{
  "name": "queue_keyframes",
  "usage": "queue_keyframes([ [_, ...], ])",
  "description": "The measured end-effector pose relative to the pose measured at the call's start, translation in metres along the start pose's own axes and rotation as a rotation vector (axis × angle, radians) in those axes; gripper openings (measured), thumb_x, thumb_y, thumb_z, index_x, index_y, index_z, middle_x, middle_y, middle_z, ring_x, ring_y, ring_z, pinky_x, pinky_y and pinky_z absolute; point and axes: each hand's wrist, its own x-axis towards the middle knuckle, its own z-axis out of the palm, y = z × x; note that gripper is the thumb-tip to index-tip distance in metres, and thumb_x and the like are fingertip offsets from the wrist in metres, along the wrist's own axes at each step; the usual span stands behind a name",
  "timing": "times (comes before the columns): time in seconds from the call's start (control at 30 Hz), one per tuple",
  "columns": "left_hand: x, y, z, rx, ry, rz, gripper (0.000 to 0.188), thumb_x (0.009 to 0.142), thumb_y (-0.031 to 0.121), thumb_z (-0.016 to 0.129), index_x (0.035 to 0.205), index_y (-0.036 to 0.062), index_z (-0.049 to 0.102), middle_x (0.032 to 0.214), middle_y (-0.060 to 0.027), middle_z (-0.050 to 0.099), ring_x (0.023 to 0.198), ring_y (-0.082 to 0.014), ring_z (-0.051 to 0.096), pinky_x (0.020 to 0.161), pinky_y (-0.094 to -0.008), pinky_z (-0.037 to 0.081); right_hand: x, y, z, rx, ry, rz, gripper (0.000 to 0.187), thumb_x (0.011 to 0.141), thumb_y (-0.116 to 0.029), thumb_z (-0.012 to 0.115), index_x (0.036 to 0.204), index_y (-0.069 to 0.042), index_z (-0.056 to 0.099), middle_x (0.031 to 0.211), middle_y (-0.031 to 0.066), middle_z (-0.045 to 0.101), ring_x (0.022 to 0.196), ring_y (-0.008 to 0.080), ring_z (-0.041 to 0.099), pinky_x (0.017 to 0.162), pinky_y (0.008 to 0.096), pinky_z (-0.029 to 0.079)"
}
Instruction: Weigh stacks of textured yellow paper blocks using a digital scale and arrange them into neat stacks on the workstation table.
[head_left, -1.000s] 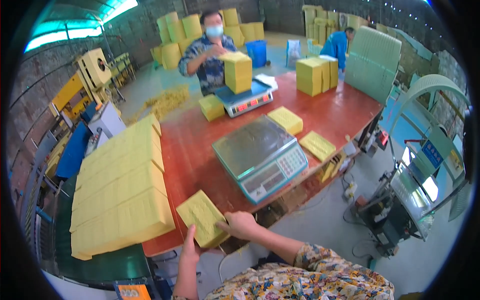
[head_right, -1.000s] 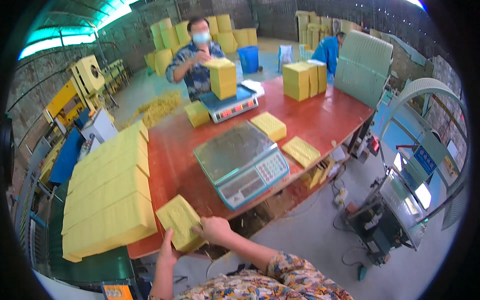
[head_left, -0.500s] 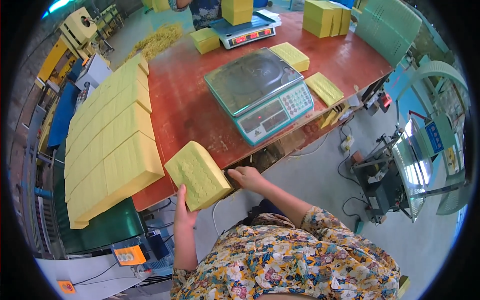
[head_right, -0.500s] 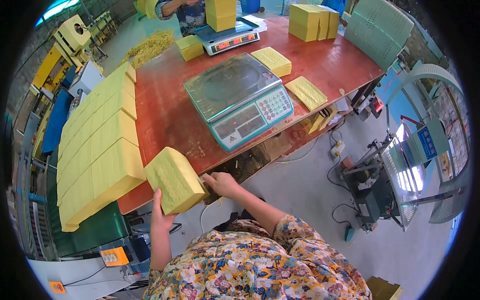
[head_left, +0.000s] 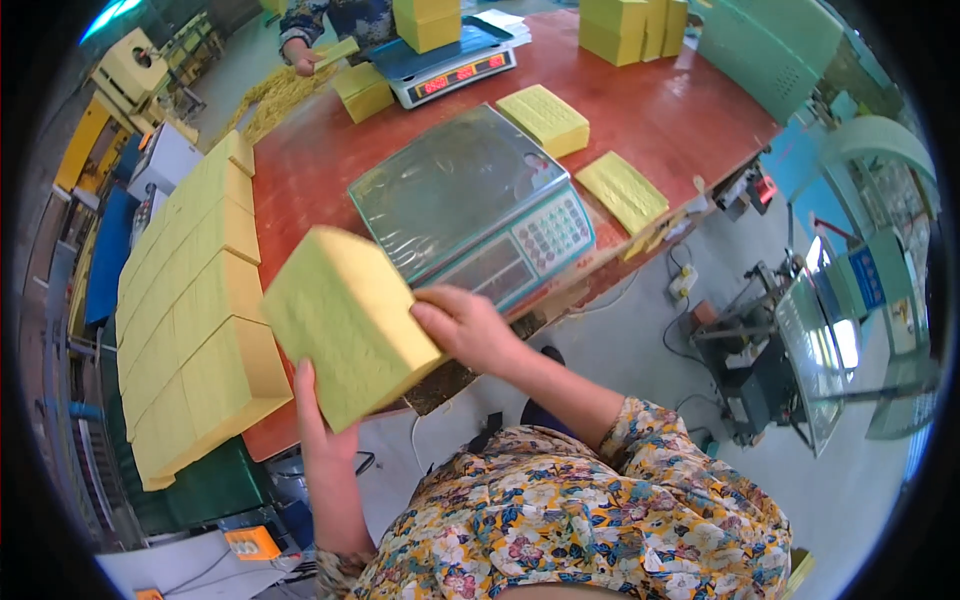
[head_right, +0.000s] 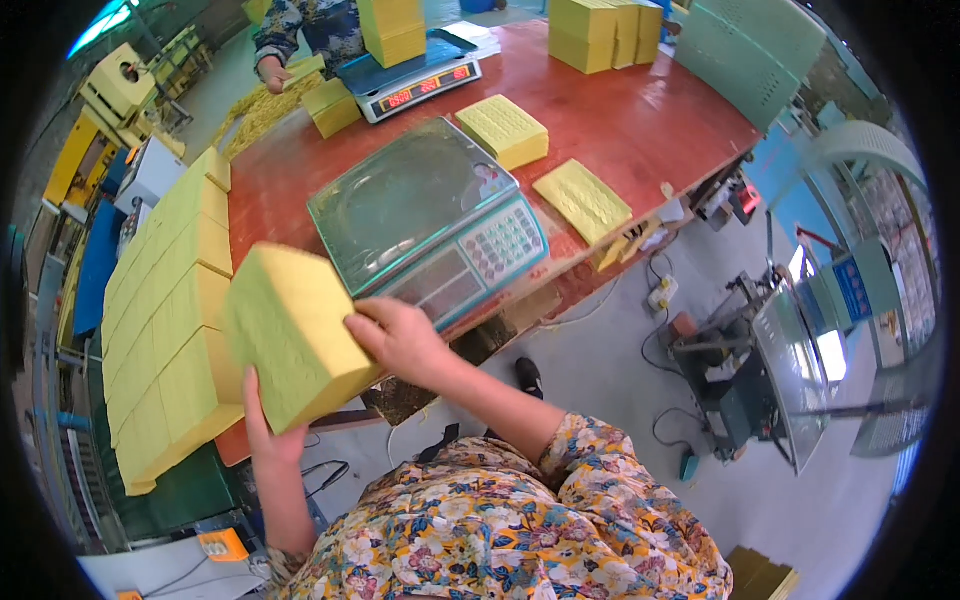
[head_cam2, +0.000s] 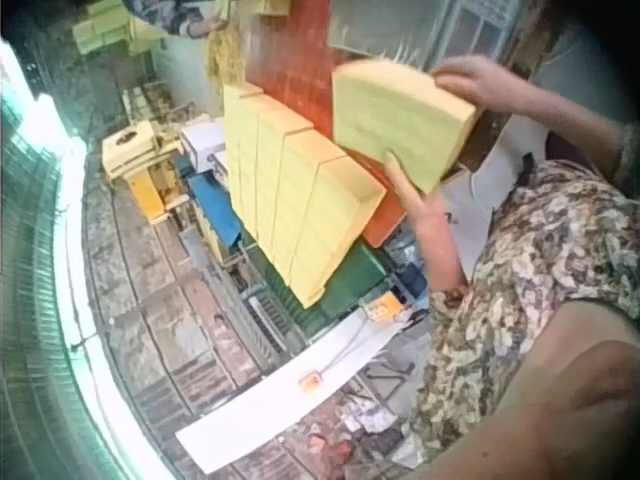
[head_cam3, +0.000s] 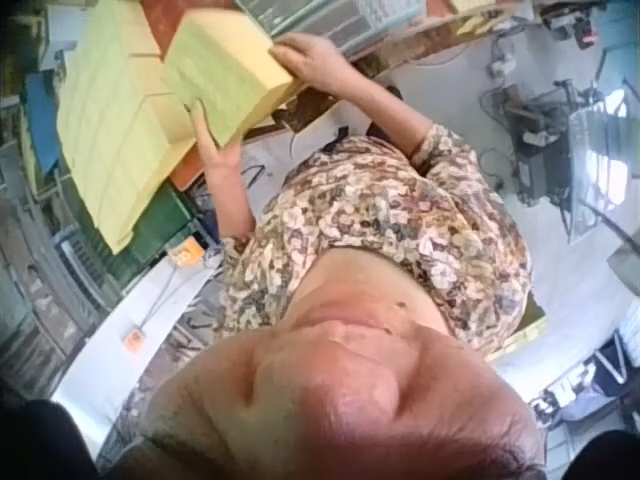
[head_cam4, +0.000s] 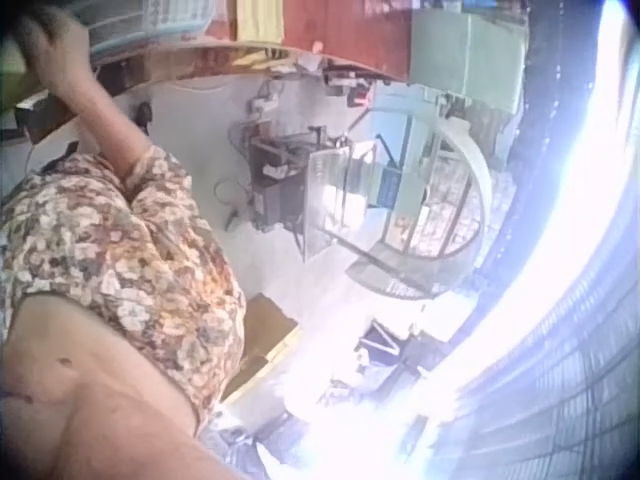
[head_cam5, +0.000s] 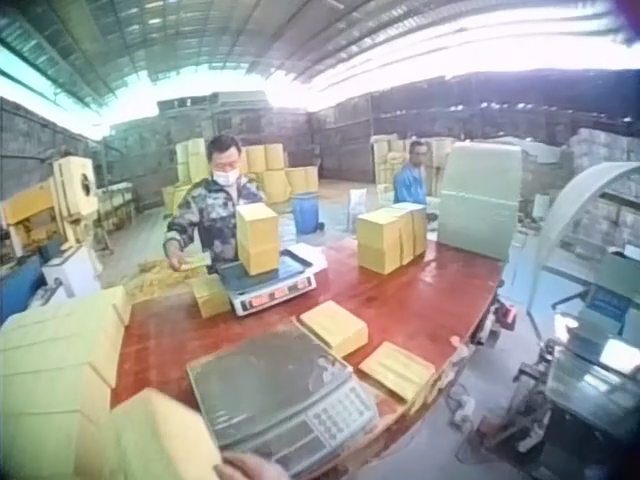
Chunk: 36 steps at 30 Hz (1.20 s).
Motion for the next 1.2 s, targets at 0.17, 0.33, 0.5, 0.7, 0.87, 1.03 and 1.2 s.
queue_keyframes([
  [0.17, 0.084, 0.032, 0.13, -0.007, -0.144, -0.105, 0.055, 0.099, 0.045, 0.049, 0.141, 0.0082, 0.047, 0.134, -0.0106, 0.057, 0.122, -0.022, 0.056, 0.102, -0.0412, 0.044, 0.083, 0.018, -0.094, -0.085, -0.023, 0.029, 0.035, 0.099, -0.026, 0.057, 0.115, 0.004, 0.065, 0.101, 0.0197, 0.069, 0.09, 0.0238, 0.067, 0.081, 0.035, 0.052],
  [0.33, 0.139, 0.027, 0.197, 0.016, -0.11, -0.266, 0.059, 0.097, 0.049, 0.054, 0.139, 0.009, 0.049, 0.132, -0.0072, 0.059, 0.12, -0.0194, 0.057, 0.1, -0.0384, 0.045, 0.153, 0.034, -0.153, -0.171, -0.19, 0.104, 0.035, 0.098, -0.024, 0.054, 0.112, 0.005, 0.066, 0.092, 0.0205, 0.071, 0.083, 0.0247, 0.068, 0.078, 0.035, 0.053],
  [0.5, 0.154, 0.024, 0.223, 0.136, 0.002, -0.217, 0.059, 0.098, 0.048, 0.053, 0.138, 0.0052, 0.051, 0.13, -0.0075, 0.06, 0.118, -0.0175, 0.057, 0.097, -0.038, 0.045, 0.194, 0.056, -0.169, -0.3, -0.227, -0.048, 0.032, 0.092, -0.02, 0.056, 0.112, 0.004, 0.067, 0.094, 0.0228, 0.07, 0.084, 0.0261, 0.07, 0.074, 0.0351, 0.053],
  [0.7, 0.146, 0.032, 0.216, 0.244, 0.034, -0.118, 0.058, 0.099, 0.047, 0.051, 0.139, 0.0053, 0.051, 0.128, -0.0086, 0.061, 0.116, -0.018, 0.057, 0.096, -0.0384, 0.047, 0.196, 0.066, -0.178, -0.182, -0.317, -0.003, 0.031, 0.092, -0.015, 0.059, 0.116, 0.003, 0.066, 0.094, 0.0192, 0.071, 0.076, 0.0206, 0.068, 0.07, 0.0319, 0.052],
  [0.87, 0.13, 0.027, 0.234, 0.389, 0.015, -0.043, 0.06, 0.099, 0.041, 0.049, 0.147, 0.0075, 0.036, 0.14, -0.0102, 0.05, 0.125, -0.0217, 0.051, 0.096, -0.0431, 0.047, 0.181, 0.058, -0.185, -0.148, -0.237, -0.07, 0.03, 0.091, -0.006, 0.062, 0.119, 0.002, 0.063, 0.096, 0.0137, 0.068, 0.074, 0.0176, 0.064, 0.068, 0.0289, 0.052],
  [1.03, 0.127, 0.012, 0.237, 0.34, 0.085, 0.008, 0.063, 0.095, 0.029, 0.058, 0.15, 0.0086, 0.034, 0.136, -0.0091, 0.052, 0.124, -0.0216, 0.05, 0.098, -0.0424, 0.044, 0.163, 0.057, -0.182, -0.097, -0.207, -0.226, 0.032, 0.086, -0.004, 0.062, 0.117, 0.003, 0.06, 0.097, 0.0214, 0.062, 0.082, 0.0335, 0.067, 0.072, 0.039, 0.053],
  [1.2, 0.12, 0.026, 0.244, 0.343, 0.017, -0.132, 0.061, 0.096, 0.027, 0.056, 0.149, 0.0082, 0.033, 0.138, -0.0089, 0.05, 0.123, -0.0213, 0.05, 0.1, -0.0423, 0.042, 0.156, 0.045, -0.18, -0.049, -0.217, -0.19, 0.033, 0.088, -0.005, 0.061, 0.12, 0.003, 0.058, 0.099, 0.0208, 0.063, 0.083, 0.0324, 0.068, 0.073, 0.0376, 0.054],
])
